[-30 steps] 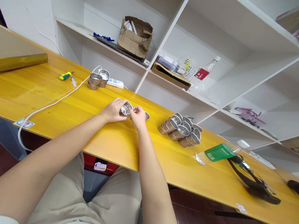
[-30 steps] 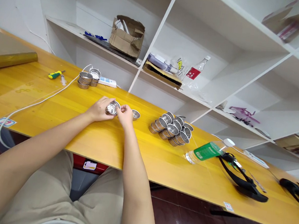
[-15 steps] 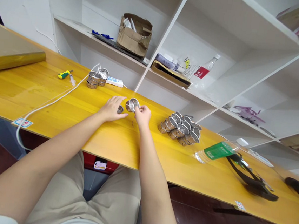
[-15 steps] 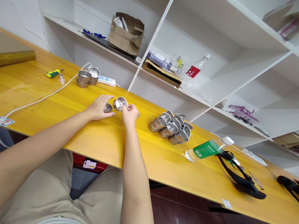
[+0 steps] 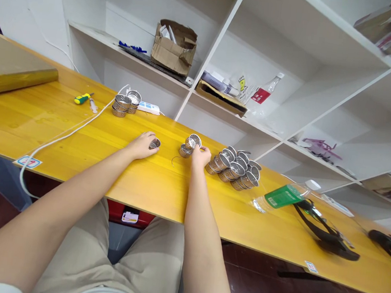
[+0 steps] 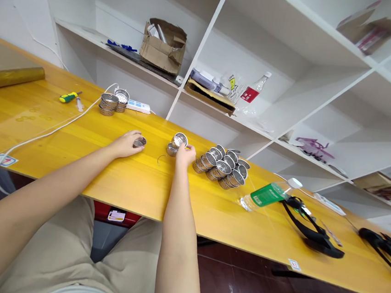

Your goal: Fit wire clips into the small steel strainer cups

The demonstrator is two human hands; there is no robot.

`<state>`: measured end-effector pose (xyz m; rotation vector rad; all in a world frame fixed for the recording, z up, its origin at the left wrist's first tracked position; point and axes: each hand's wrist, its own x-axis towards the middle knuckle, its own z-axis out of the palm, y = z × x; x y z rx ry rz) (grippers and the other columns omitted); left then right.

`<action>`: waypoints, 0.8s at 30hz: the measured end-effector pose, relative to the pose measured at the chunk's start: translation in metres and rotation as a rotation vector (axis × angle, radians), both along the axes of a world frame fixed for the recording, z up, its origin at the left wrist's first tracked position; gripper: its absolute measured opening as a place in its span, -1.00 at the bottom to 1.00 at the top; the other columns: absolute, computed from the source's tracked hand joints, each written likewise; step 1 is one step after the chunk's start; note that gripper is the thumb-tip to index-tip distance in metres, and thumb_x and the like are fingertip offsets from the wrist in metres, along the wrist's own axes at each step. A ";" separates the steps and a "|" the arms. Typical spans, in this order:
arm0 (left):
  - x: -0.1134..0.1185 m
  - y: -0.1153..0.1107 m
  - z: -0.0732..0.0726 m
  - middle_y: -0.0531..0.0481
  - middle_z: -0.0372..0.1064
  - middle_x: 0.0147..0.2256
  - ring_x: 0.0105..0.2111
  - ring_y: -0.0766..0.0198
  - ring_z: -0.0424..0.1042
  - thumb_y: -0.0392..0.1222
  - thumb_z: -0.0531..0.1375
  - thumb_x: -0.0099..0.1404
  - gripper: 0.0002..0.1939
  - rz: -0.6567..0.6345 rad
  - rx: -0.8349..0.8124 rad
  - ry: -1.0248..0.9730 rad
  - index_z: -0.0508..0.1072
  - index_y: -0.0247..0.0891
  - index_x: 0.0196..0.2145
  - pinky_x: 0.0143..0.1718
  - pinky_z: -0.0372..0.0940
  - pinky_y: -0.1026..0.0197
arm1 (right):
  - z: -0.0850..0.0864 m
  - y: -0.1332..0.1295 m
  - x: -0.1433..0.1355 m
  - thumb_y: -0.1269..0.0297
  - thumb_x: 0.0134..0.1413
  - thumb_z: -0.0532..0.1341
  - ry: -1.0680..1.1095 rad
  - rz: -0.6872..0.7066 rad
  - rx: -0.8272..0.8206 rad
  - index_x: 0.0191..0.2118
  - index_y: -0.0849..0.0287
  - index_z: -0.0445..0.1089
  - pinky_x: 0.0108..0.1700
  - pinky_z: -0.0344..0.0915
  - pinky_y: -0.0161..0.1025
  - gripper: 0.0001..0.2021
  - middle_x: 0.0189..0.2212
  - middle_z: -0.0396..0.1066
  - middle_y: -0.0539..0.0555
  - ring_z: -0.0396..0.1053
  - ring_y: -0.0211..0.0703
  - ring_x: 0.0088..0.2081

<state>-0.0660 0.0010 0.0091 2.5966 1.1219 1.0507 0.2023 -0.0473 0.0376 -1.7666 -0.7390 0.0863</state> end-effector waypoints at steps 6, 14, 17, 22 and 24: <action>0.000 -0.009 0.009 -0.23 0.40 0.08 0.10 -0.07 0.41 0.06 0.21 0.27 -0.49 0.037 -0.105 0.012 0.40 -0.26 0.08 0.18 0.32 -0.03 | 0.004 -0.001 -0.022 0.20 0.08 0.27 -0.012 0.094 -0.050 -0.28 0.16 0.46 -0.22 0.31 -0.22 -0.85 -0.45 0.54 0.06 0.46 -0.06 -0.37; 0.001 -0.013 0.013 -0.23 0.38 0.12 0.14 -0.07 0.39 0.03 0.21 0.27 -0.48 0.057 -0.134 0.024 0.37 -0.28 0.11 0.22 0.28 0.00 | -0.006 0.000 -0.055 0.24 0.11 0.28 -0.167 0.251 -0.234 -0.19 0.17 0.50 -0.08 0.37 -0.23 -0.82 -0.28 0.58 0.15 0.52 -0.05 -0.22; 0.001 -0.012 0.012 -0.23 0.36 0.15 0.16 -0.06 0.38 0.04 0.22 0.27 -0.44 0.064 -0.146 0.017 0.35 -0.28 0.15 0.24 0.27 0.01 | -0.005 -0.002 -0.054 0.22 0.15 0.25 -0.183 0.265 -0.280 -0.13 0.17 0.49 -0.09 0.39 -0.24 -0.79 -0.28 0.59 0.16 0.54 -0.04 -0.21; 0.002 -0.012 0.011 -0.29 0.31 0.22 0.22 -0.08 0.34 0.04 0.25 0.25 -0.30 0.102 -0.192 -0.005 0.26 -0.32 0.25 0.28 0.23 0.00 | 0.015 -0.016 -0.050 0.19 0.23 0.16 -0.312 0.278 -0.438 -0.15 0.13 0.49 -0.04 0.40 -0.19 -0.79 -0.18 0.60 0.20 0.54 0.01 -0.07; 0.002 -0.012 0.011 -0.31 0.31 0.23 0.23 -0.10 0.34 0.04 0.25 0.26 -0.30 0.101 -0.194 0.000 0.25 -0.34 0.26 0.28 0.23 -0.02 | 0.024 -0.024 -0.053 0.12 0.20 0.21 -0.389 0.333 -0.614 -0.19 0.13 0.50 -0.02 0.40 -0.12 -0.78 -0.09 0.59 0.24 0.53 0.09 -0.01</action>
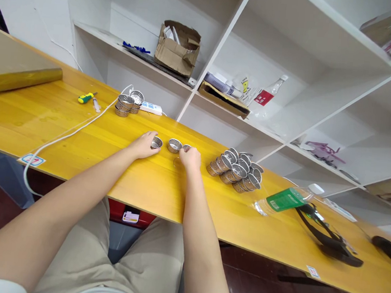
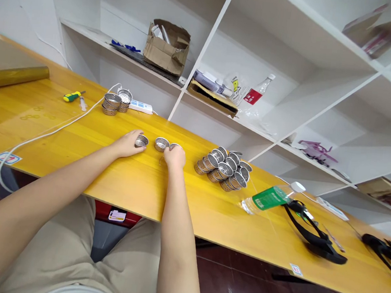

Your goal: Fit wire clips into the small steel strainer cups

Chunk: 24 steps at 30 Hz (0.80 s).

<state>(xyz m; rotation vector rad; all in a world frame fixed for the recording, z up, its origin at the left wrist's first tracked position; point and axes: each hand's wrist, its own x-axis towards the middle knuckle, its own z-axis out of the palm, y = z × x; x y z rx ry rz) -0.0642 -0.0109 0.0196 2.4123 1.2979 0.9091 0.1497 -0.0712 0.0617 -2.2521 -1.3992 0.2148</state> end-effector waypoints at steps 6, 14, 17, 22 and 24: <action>0.000 -0.001 0.000 -0.31 0.31 0.23 0.22 -0.10 0.35 0.03 0.23 0.27 -0.31 -0.015 0.008 0.006 0.25 -0.34 0.26 0.27 0.25 -0.02 | 0.012 -0.013 -0.017 0.04 0.05 0.37 -0.158 0.126 -0.354 -0.01 0.22 0.48 0.04 0.40 -0.05 -0.55 0.03 0.53 0.35 0.50 0.18 0.08; 0.000 -0.001 0.000 -0.29 0.29 0.25 0.23 -0.11 0.34 0.06 0.22 0.28 -0.29 -0.023 -0.008 0.018 0.23 -0.33 0.28 0.27 0.25 -0.04 | 0.013 -0.013 -0.024 0.19 0.00 0.41 -0.206 0.187 -0.402 0.02 0.22 0.49 0.00 0.43 -0.11 -0.57 0.01 0.55 0.35 0.53 0.14 0.04; 0.000 -0.001 0.000 -0.28 0.30 0.25 0.24 -0.10 0.33 0.06 0.22 0.28 -0.29 -0.031 -0.006 0.022 0.23 -0.32 0.28 0.27 0.25 -0.03 | 0.012 -0.015 -0.029 0.18 0.01 0.39 -0.234 0.248 -0.408 0.01 0.22 0.50 0.01 0.43 -0.09 -0.57 0.01 0.55 0.35 0.52 0.18 0.06; -0.001 -0.001 0.001 -0.27 0.28 0.26 0.24 -0.11 0.34 0.06 0.24 0.24 -0.27 -0.015 -0.012 0.015 0.23 -0.32 0.28 0.26 0.26 -0.03 | 0.008 -0.017 -0.038 0.18 0.10 0.32 -0.187 0.363 -0.340 -0.21 0.26 0.51 -0.08 0.47 -0.14 -0.76 -0.12 0.59 0.39 0.57 0.15 -0.07; 0.000 0.000 0.001 -0.27 0.29 0.26 0.24 -0.11 0.34 0.06 0.26 0.22 -0.26 -0.003 -0.020 0.006 0.23 -0.30 0.27 0.26 0.26 -0.03 | 0.007 -0.016 -0.038 0.21 0.17 0.25 0.047 0.441 -0.333 -0.34 0.22 0.44 -0.24 0.48 -0.21 -0.82 -0.33 0.59 0.28 0.57 -0.01 -0.30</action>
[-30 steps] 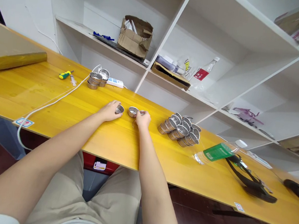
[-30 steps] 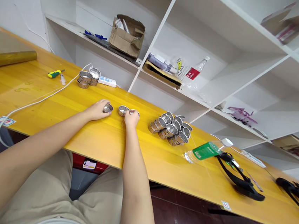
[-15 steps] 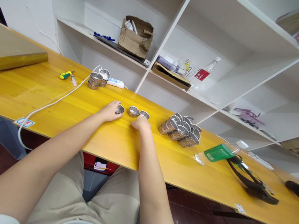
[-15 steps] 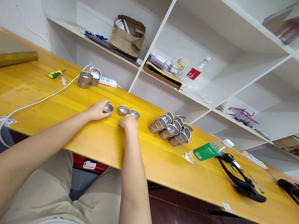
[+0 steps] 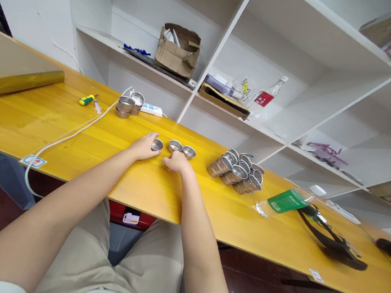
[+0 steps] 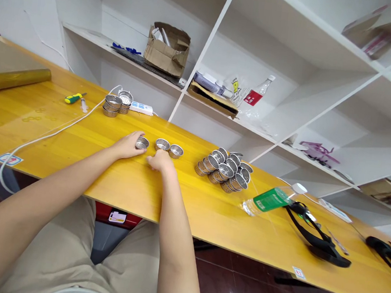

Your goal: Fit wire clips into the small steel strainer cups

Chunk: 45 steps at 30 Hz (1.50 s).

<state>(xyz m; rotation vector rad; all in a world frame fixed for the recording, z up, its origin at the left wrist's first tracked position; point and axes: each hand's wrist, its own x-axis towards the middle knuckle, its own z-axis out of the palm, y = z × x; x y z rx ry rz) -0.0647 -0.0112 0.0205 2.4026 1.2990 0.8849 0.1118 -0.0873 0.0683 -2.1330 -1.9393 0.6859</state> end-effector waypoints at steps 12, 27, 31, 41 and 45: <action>0.002 -0.006 0.006 -0.20 0.38 0.21 0.16 -0.07 0.44 0.07 0.37 0.09 -0.16 -0.003 -0.007 -0.135 0.23 -0.19 0.27 0.19 0.33 0.00 | -0.006 0.017 0.009 0.09 0.38 0.14 0.964 -0.239 0.190 -0.41 0.14 0.31 -0.67 0.13 -0.42 -0.67 -0.70 0.17 -0.15 0.18 -0.36 -0.71; 0.004 -0.011 0.009 -0.21 0.38 0.20 0.16 -0.09 0.42 0.04 0.39 0.07 -0.14 -0.070 0.012 -0.082 0.24 -0.21 0.27 0.18 0.32 0.00 | -0.004 0.017 0.000 -0.01 0.38 0.09 1.101 -0.228 0.227 -0.47 0.13 0.23 -0.63 -0.04 -0.41 -0.58 -0.68 0.15 -0.15 0.07 -0.38 -0.69; 0.004 -0.013 0.009 -0.22 0.45 0.09 0.09 -0.10 0.46 0.04 0.36 0.08 -0.17 -0.096 0.036 -0.054 0.25 -0.23 0.25 0.09 0.36 -0.01 | -0.007 0.018 -0.005 0.07 0.33 0.14 1.112 -0.213 0.273 -0.45 0.15 0.32 -0.61 0.01 -0.40 -0.65 -0.66 0.26 -0.10 0.12 -0.36 -0.66; 0.008 -0.014 0.006 -0.20 0.44 0.05 0.08 -0.10 0.45 0.03 0.35 0.08 -0.15 -0.154 0.104 -0.007 0.21 -0.22 0.28 0.11 0.34 -0.01 | -0.012 0.016 -0.019 0.20 0.24 0.22 1.087 -0.177 0.289 -0.43 0.18 0.42 -0.58 0.17 -0.40 -0.76 -0.58 0.44 -0.03 0.26 -0.35 -0.61; 0.008 -0.015 0.007 -0.23 0.44 0.03 0.07 -0.11 0.44 0.02 0.36 0.06 -0.11 -0.144 0.100 -0.006 0.20 -0.26 0.30 0.09 0.35 -0.02 | -0.010 0.015 -0.020 0.24 0.23 0.22 1.080 -0.200 0.269 -0.46 0.19 0.41 -0.60 0.15 -0.40 -0.76 -0.60 0.43 -0.02 0.27 -0.35 -0.62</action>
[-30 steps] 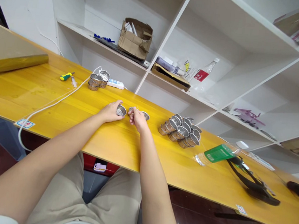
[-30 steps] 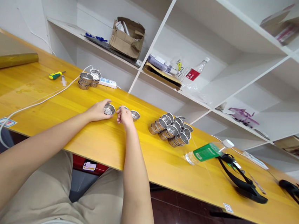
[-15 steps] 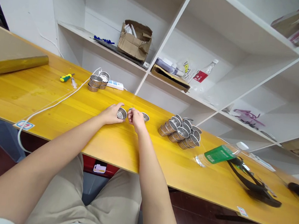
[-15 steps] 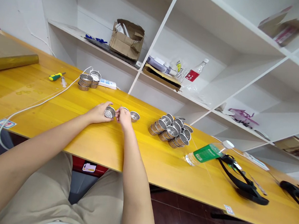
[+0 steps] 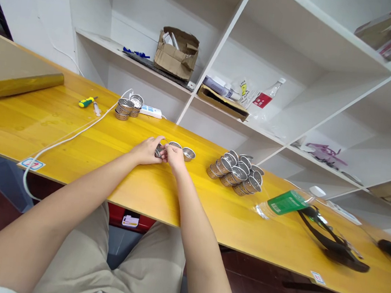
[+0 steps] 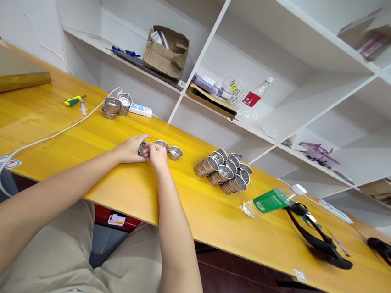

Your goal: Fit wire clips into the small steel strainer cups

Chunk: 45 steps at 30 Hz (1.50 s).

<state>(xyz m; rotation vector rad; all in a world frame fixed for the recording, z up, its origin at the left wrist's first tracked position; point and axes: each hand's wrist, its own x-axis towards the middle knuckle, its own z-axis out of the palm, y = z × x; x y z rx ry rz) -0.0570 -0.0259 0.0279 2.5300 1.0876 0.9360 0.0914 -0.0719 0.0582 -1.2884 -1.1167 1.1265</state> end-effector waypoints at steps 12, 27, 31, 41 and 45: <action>-0.001 -0.001 0.003 -0.15 0.45 0.00 0.06 -0.08 0.42 -0.02 0.37 0.07 -0.13 0.003 0.008 0.014 0.23 -0.20 0.31 0.13 0.33 -0.02 | 0.002 -0.001 0.000 0.33 0.25 0.18 0.062 0.000 -0.063 -0.47 0.21 0.42 -0.59 0.19 -0.40 -0.76 -0.63 0.42 -0.03 0.27 -0.36 -0.65; 0.001 0.003 -0.001 -0.11 0.46 -0.08 -0.02 -0.05 0.39 -0.04 0.40 0.03 -0.28 -0.059 0.054 -0.004 0.33 -0.20 0.13 0.04 0.36 0.00 | -0.001 0.001 0.002 0.24 0.33 0.12 0.165 0.075 -0.161 -0.50 0.22 0.41 -0.65 0.04 -0.41 -0.64 -0.72 0.31 -0.04 0.17 -0.37 -0.70; 0.002 0.002 -0.002 -0.09 0.45 -0.11 -0.07 -0.02 0.36 -0.06 0.39 0.04 -0.36 -0.106 0.119 0.001 0.35 -0.20 0.07 0.00 0.35 0.01 | -0.002 0.001 0.004 0.14 0.37 0.07 0.184 0.065 -0.185 -0.51 0.20 0.39 -0.67 -0.07 -0.40 -0.57 -0.73 0.26 -0.05 0.12 -0.37 -0.72; 0.006 0.005 -0.008 -0.07 0.47 -0.12 -0.09 0.01 0.36 -0.05 0.41 0.04 -0.35 -0.145 0.165 -0.029 0.38 -0.18 0.08 -0.03 0.36 0.04 | 0.000 0.004 0.009 0.18 0.27 0.07 0.257 0.128 -0.320 -0.62 0.19 0.35 -0.64 -0.06 -0.39 -0.57 -0.78 0.22 -0.01 0.03 -0.35 -0.72; 0.006 0.007 -0.010 -0.05 0.48 -0.15 -0.10 0.02 0.35 -0.04 0.42 0.03 -0.40 -0.146 0.175 -0.044 0.41 -0.18 0.02 -0.04 0.36 0.04 | 0.001 0.003 0.009 0.19 0.26 0.06 0.256 0.146 -0.320 -0.63 0.19 0.34 -0.65 -0.11 -0.39 -0.56 -0.79 0.19 -0.02 0.00 -0.35 -0.71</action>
